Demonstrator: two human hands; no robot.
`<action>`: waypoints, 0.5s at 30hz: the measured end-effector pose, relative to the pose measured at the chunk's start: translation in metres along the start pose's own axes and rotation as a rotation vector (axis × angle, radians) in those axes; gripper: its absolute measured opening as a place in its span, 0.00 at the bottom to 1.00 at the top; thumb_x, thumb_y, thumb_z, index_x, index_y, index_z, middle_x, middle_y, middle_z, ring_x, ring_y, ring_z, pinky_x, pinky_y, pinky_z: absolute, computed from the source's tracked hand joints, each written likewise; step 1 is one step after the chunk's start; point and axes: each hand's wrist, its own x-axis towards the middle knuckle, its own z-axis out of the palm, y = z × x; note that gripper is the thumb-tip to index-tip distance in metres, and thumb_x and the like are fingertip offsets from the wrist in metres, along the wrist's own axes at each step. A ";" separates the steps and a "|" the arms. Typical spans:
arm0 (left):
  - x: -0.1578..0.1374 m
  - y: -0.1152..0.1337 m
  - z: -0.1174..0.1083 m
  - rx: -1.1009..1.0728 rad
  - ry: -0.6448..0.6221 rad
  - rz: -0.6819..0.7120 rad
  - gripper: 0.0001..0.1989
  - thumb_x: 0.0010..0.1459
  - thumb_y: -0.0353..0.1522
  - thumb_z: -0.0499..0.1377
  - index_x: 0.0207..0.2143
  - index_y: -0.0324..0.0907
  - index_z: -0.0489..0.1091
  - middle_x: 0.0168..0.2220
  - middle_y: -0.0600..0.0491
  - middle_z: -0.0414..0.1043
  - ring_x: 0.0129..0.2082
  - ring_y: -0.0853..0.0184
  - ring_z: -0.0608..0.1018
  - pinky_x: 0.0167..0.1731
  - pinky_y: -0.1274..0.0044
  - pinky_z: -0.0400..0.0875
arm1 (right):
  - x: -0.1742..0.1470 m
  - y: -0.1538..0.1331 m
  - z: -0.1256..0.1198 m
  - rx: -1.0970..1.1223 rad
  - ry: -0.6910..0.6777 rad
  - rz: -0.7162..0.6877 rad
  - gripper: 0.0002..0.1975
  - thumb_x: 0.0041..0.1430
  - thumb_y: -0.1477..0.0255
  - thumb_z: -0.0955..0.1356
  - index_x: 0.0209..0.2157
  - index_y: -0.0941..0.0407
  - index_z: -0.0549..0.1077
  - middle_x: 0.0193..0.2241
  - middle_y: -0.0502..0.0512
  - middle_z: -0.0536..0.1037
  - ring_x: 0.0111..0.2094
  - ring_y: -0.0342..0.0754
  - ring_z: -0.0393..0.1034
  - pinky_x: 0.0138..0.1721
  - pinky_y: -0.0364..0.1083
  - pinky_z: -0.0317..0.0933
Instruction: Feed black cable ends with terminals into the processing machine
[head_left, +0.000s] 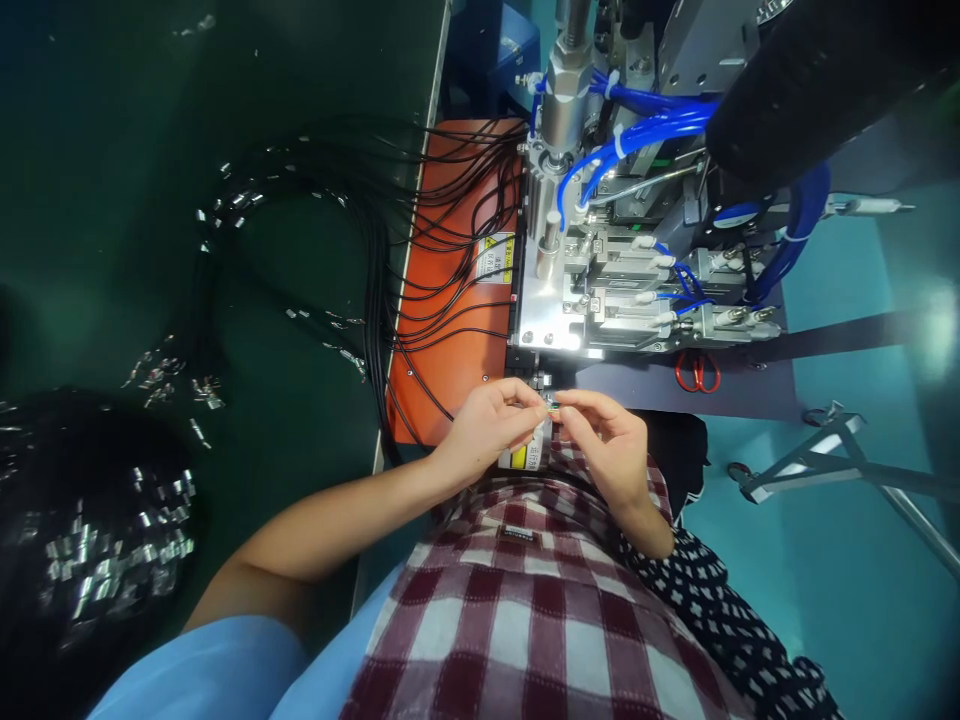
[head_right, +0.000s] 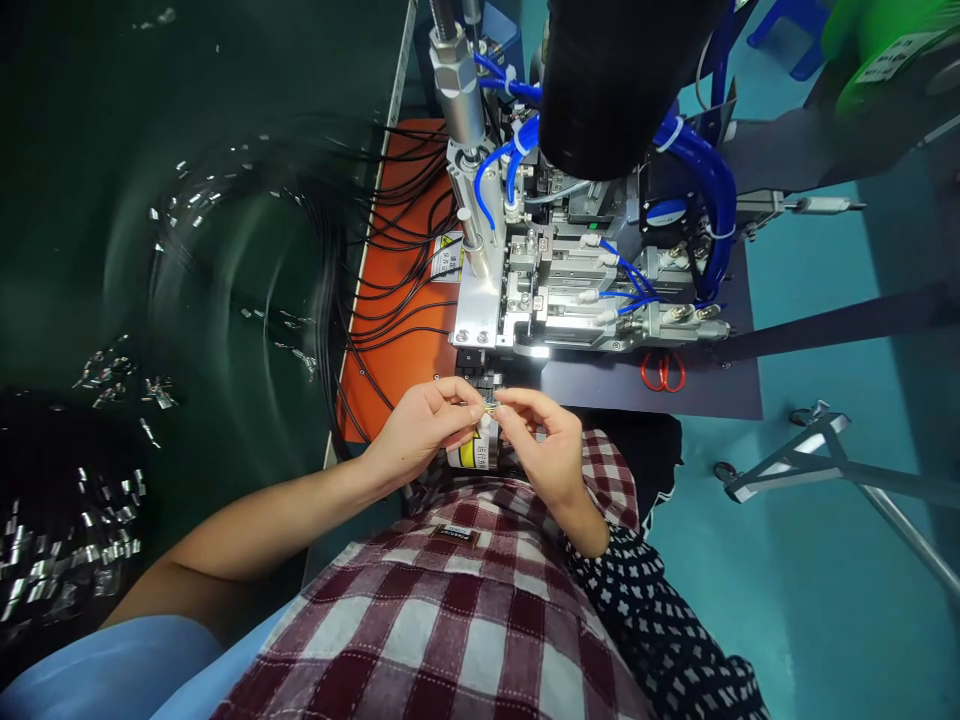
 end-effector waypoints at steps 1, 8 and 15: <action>0.000 0.000 0.000 0.000 -0.001 0.002 0.13 0.51 0.37 0.66 0.27 0.38 0.67 0.14 0.62 0.58 0.15 0.78 0.59 0.17 0.83 0.50 | 0.000 -0.001 0.000 -0.041 0.003 -0.030 0.07 0.57 0.68 0.71 0.36 0.53 0.79 0.30 0.52 0.79 0.25 0.44 0.69 0.29 0.46 0.66; -0.002 -0.001 -0.001 0.038 -0.007 -0.005 0.11 0.52 0.35 0.65 0.28 0.38 0.67 0.13 0.62 0.58 0.15 0.77 0.59 0.17 0.83 0.52 | -0.001 -0.005 0.004 -0.192 0.013 -0.194 0.06 0.59 0.71 0.70 0.27 0.55 0.74 0.27 0.51 0.74 0.28 0.44 0.67 0.30 0.44 0.63; -0.004 -0.006 0.002 0.135 0.068 0.207 0.10 0.52 0.34 0.65 0.27 0.38 0.69 0.24 0.56 0.67 0.23 0.74 0.70 0.23 0.82 0.63 | -0.001 0.000 0.007 0.139 -0.077 0.128 0.10 0.58 0.66 0.70 0.27 0.55 0.70 0.20 0.45 0.67 0.19 0.39 0.59 0.23 0.42 0.57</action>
